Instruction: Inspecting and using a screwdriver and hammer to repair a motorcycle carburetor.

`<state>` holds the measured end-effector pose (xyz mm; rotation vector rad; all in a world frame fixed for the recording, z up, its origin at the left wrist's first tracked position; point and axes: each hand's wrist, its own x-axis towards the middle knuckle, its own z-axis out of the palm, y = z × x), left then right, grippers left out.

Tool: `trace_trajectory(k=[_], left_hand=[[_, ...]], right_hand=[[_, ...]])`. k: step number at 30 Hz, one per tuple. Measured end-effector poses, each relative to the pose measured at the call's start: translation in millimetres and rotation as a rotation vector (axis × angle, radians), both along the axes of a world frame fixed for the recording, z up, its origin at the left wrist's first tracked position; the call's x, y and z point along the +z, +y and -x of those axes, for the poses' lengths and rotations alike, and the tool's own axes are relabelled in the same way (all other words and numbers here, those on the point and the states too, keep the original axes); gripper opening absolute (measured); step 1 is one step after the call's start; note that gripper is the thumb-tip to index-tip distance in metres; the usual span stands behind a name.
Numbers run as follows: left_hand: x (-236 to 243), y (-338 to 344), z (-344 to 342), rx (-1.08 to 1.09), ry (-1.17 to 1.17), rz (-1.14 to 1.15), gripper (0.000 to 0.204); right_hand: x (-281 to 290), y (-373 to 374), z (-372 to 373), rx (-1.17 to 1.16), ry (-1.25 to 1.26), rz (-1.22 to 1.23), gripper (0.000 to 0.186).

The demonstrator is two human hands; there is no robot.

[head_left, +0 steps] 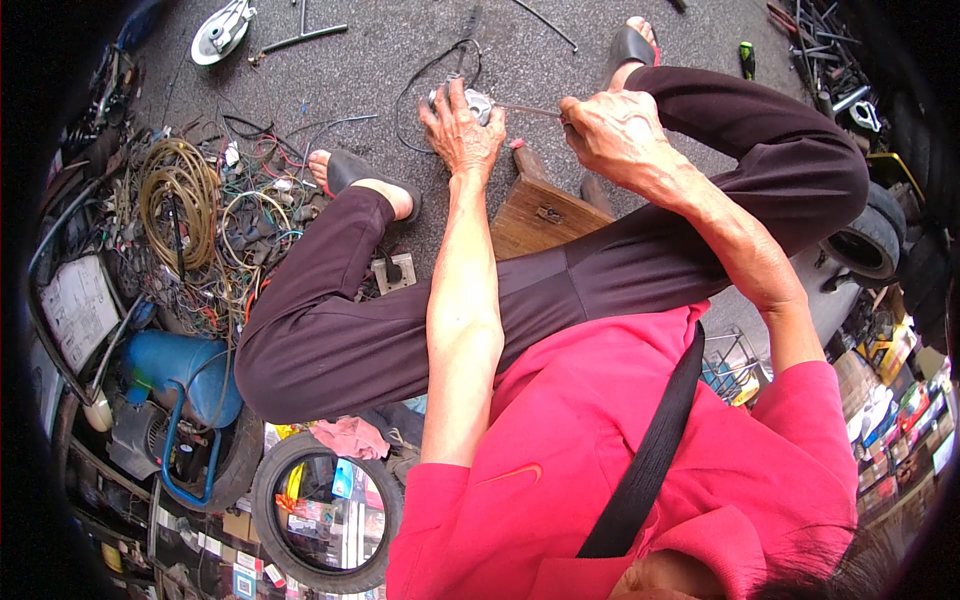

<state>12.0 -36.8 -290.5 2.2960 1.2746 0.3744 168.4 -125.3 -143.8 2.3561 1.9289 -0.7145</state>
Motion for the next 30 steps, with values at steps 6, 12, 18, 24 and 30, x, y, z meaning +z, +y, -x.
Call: trace_trajectory(k=[6, 12, 18, 24, 30], left_hand=[[0, -1, 0, 0.001, 0.019, 0.010, 0.064], [-3, -2, -1, -0.037, 0.040, 0.049, 0.070], [-3, 1, -2, -0.068, 0.018, 0.087, 0.072], [0, -3, -15, -0.181, 0.183, 0.202, 0.079], [3, -4, -18, -0.225, 0.240, 0.245, 0.086]], right_hand=[[0, 1, -1, 0.041, -0.005, -0.006, 0.013], [1, 3, 0, 0.083, -0.012, 0.019, 0.012], [-4, 0, -5, -0.171, 0.131, 0.186, 0.022], [-26, -3, -38, -0.669, 0.590, 0.655, 0.037], [-36, -15, -42, -0.916, 0.928, 0.809, 0.035]])
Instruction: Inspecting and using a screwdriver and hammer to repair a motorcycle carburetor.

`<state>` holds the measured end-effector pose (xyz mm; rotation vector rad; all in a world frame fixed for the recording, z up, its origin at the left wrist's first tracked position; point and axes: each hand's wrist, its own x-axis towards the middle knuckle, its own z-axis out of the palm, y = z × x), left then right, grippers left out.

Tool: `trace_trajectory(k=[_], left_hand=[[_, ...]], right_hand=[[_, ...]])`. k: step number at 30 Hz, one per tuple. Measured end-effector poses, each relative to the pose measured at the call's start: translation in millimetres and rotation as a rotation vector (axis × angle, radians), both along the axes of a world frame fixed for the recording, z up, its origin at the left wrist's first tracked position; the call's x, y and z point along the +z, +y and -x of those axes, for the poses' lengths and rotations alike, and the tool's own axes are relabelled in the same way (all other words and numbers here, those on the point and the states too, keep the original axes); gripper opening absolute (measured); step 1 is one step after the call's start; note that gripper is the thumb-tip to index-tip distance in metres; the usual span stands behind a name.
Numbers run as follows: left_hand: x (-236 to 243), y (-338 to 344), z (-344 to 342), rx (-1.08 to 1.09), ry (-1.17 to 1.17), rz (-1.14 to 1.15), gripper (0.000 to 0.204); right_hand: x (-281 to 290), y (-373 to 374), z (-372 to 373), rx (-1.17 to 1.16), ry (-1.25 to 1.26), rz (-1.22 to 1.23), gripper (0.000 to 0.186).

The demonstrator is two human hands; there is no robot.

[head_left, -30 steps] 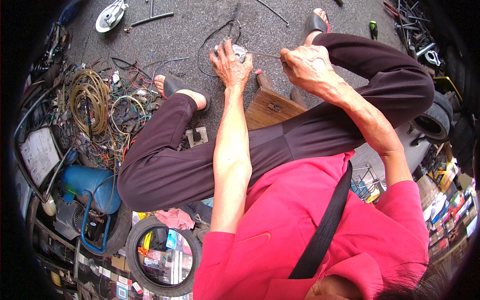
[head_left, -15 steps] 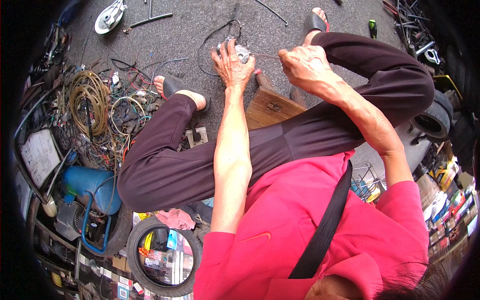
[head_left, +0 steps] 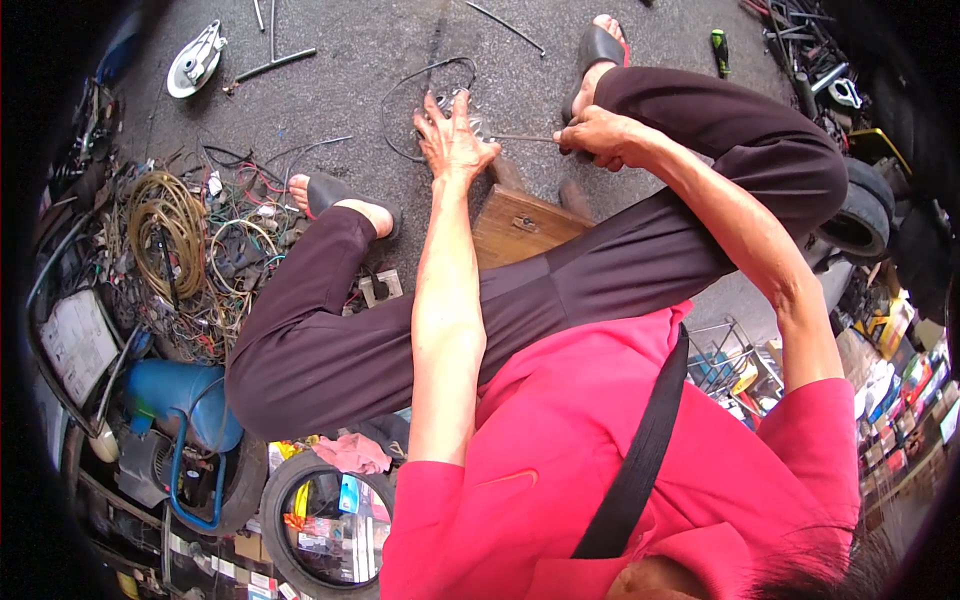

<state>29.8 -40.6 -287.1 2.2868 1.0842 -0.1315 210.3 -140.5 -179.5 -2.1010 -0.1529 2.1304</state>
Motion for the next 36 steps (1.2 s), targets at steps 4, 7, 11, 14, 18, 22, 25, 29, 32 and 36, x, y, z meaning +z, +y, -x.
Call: trace_trajectory(k=[4, 7, 11, 14, 18, 22, 25, 29, 32, 36], left_hand=[[-5, 26, 12, 0.071, -0.090, 0.094, 0.093], [-8, 33, 21, 0.089, -0.054, 0.133, 0.098], [-6, 32, 27, 0.135, -0.107, 0.121, 0.103], [-1, 15, 34, 0.220, -0.079, 0.261, 0.102], [3, -18, 42, 0.143, 0.000, 0.239, 0.102], [3, -22, 47, 0.125, 0.046, 0.286, 0.103], [6, -18, 46, 0.134, 0.060, 0.297, 0.103], [9, -17, 45, 0.122, 0.070, 0.312, 0.104], [7, -16, 45, 0.117, 0.082, 0.327, 0.104], [5, -15, 44, 0.109, 0.074, 0.312, 0.103]], right_hand=[[6, 7, 11, 0.171, -0.114, -0.076, 0.036], [12, 17, 19, 0.491, -0.322, -0.332, 0.044], [21, 25, 23, 0.537, -0.362, -0.335, 0.043], [27, 21, 26, 0.588, -0.388, -0.352, 0.041], [33, 9, 30, 0.748, -0.313, -0.265, 0.039], [30, 8, 25, 0.558, -0.155, -0.097, 0.038], [27, 15, 21, 0.476, -0.097, -0.042, 0.035], [28, 20, 24, 0.599, -0.161, -0.076, 0.036], [31, 17, 29, 0.837, -0.286, -0.247, 0.037], [38, 7, 35, 0.902, -0.332, -0.270, 0.027]])
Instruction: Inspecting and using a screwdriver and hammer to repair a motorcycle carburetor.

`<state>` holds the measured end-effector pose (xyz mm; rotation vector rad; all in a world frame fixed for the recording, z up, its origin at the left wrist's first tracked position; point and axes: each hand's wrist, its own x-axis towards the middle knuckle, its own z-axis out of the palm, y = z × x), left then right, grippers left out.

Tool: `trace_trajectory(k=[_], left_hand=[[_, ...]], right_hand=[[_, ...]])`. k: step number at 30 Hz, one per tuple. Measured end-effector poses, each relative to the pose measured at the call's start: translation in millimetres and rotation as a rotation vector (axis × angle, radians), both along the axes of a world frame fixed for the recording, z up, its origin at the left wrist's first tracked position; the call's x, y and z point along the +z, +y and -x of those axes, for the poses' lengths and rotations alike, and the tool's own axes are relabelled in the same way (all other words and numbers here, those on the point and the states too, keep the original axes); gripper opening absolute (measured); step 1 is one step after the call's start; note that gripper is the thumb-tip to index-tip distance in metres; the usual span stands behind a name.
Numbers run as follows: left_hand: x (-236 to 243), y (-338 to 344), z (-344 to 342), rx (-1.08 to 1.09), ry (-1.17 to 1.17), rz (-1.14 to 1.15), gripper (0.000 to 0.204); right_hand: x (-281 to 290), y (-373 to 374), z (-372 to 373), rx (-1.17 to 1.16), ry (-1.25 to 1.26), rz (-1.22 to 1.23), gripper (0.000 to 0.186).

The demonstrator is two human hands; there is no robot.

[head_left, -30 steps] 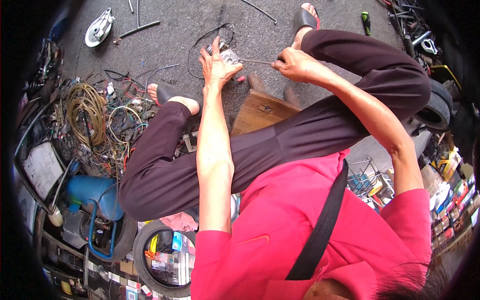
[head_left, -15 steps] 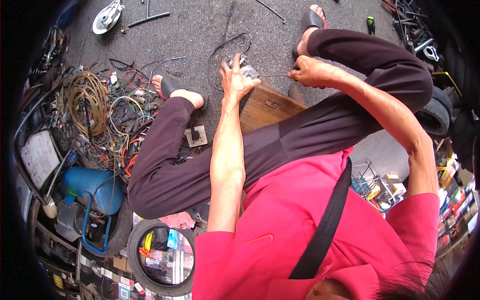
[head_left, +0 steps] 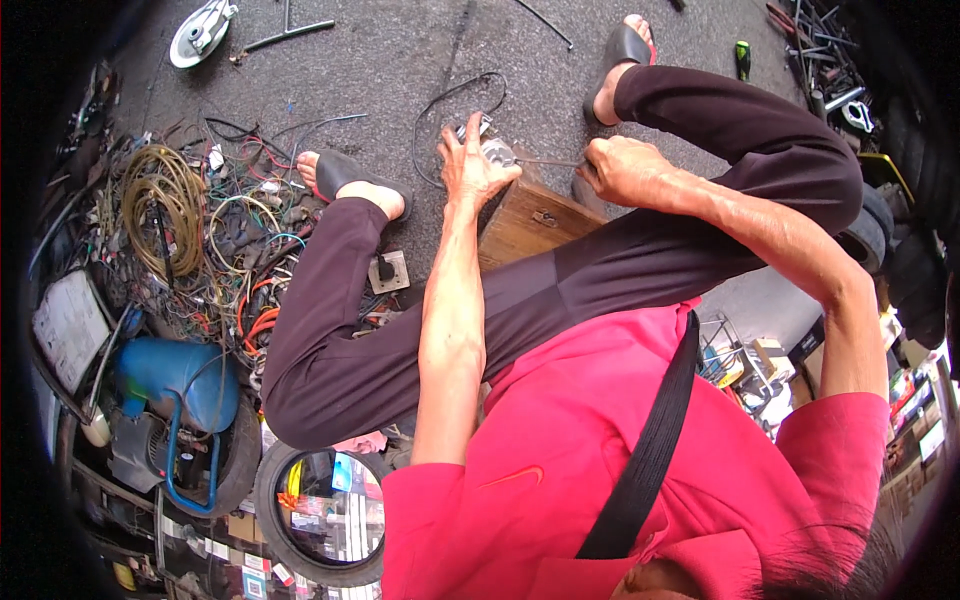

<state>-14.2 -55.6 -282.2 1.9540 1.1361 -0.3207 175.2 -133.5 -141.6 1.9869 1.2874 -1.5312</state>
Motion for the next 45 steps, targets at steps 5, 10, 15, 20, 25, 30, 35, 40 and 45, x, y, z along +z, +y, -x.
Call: trace_trajectory(k=[5, 10, 15, 20, 25, 30, 35, 40, 45], left_hand=[[1, 1, -1, -0.034, 0.024, 0.027, 0.104], [-1, 3, -2, -0.018, -0.038, 0.014, 0.103], [-3, 1, -2, -0.025, -0.009, -0.022, 0.099], [0, 4, -4, -0.054, 0.046, 0.022, 0.100], [0, 3, -4, -0.037, 0.010, -0.007, 0.103], [-1, -1, -5, -0.046, 0.040, -0.036, 0.105], [1, 0, -6, -0.049, 0.026, -0.046, 0.104], [1, 2, -7, -0.035, 0.053, 0.029, 0.105], [1, 4, -7, -0.046, 0.020, -0.013, 0.105]], right_hand=[[7, -17, 7, 0.190, -0.045, -0.385, 0.013], [0, -21, 10, 0.179, -0.086, -0.447, 0.016], [-9, -13, 7, -0.375, 0.133, 0.013, 0.023], [-11, -5, -5, -1.187, 0.415, 0.562, 0.023], [-10, 4, -6, -1.185, 0.495, 0.642, 0.022], [-3, 7, 1, -0.974, 0.364, 0.502, 0.013], [-7, 12, -3, -0.929, 0.343, 0.562, 0.023], [-7, 7, 2, -0.817, 0.286, 0.465, 0.036], [-4, 9, 4, -0.649, 0.261, 0.376, 0.035]])
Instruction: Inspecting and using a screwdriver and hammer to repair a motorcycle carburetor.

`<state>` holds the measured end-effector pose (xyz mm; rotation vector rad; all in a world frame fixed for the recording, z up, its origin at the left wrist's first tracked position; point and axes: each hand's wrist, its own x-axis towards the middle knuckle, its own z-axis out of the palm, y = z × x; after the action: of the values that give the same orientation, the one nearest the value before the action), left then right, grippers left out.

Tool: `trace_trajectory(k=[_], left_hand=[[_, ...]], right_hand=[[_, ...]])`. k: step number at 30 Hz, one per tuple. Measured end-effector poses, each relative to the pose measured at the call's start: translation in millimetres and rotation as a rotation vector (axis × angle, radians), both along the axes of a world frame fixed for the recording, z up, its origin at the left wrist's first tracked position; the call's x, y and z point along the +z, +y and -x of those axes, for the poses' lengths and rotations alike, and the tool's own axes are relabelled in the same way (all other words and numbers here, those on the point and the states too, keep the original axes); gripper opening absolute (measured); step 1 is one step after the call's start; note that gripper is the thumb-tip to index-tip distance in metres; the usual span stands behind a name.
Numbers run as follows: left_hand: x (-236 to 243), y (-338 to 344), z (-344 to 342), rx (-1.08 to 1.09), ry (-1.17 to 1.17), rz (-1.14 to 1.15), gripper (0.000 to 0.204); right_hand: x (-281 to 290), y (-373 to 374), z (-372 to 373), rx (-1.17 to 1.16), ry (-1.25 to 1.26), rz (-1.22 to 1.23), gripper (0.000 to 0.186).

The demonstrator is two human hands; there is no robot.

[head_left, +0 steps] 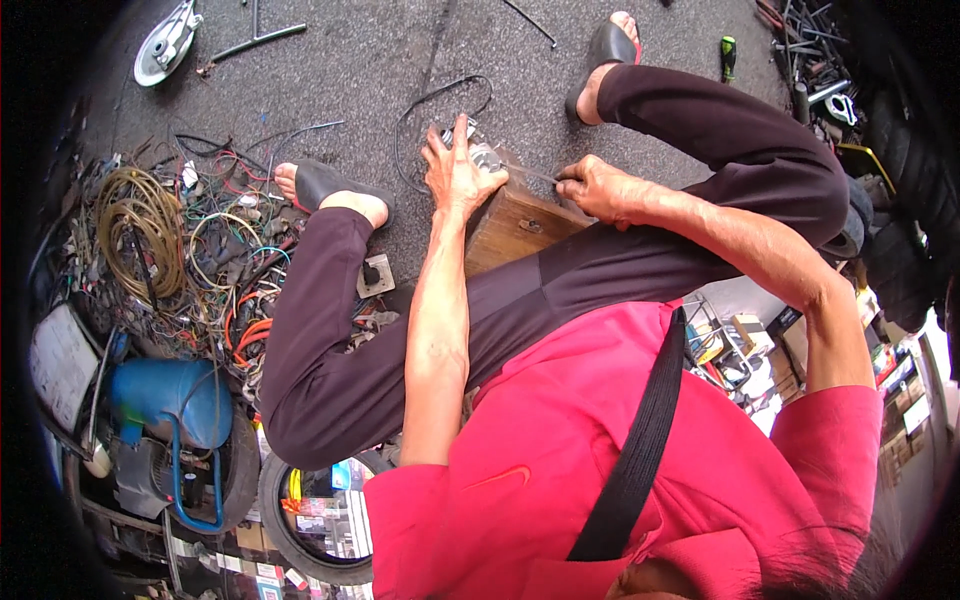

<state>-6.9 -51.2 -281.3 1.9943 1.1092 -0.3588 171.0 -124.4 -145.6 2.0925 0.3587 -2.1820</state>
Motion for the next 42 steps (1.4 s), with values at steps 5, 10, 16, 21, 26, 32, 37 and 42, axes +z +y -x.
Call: trace_trajectory(k=[5, 10, 16, 21, 26, 32, 37, 42], left_hand=[[1, 1, -1, 0.001, 0.023, 0.036, 0.104], [1, 1, -1, -0.003, 0.022, 0.031, 0.102], [4, 4, -3, -0.020, -0.031, 0.008, 0.098], [3, 4, -6, -0.050, 0.023, 0.037, 0.097], [-3, 1, -5, -0.065, 0.042, 0.010, 0.099], [-14, 3, 10, 0.229, -0.043, 0.117, 0.104], [-13, 24, 25, 0.387, -0.184, 0.038, 0.099], [39, 54, 10, 0.572, -0.518, 0.207, 0.091]], right_hand=[[-8, -8, 2, 0.113, -0.058, -0.077, 0.033], [-13, -18, 4, 0.325, -0.118, -0.355, 0.028], [0, -12, -7, 0.603, -0.100, -0.352, 0.025], [-2, -21, -8, 0.727, -0.173, -0.538, 0.021], [-7, -26, -6, 0.920, -0.339, -0.686, 0.021], [-11, -6, -16, 0.471, -0.523, -0.719, 0.036], [24, 29, -5, 0.653, -0.546, -0.950, 0.029], [128, 79, -31, 0.853, -0.502, -1.092, 0.022]])
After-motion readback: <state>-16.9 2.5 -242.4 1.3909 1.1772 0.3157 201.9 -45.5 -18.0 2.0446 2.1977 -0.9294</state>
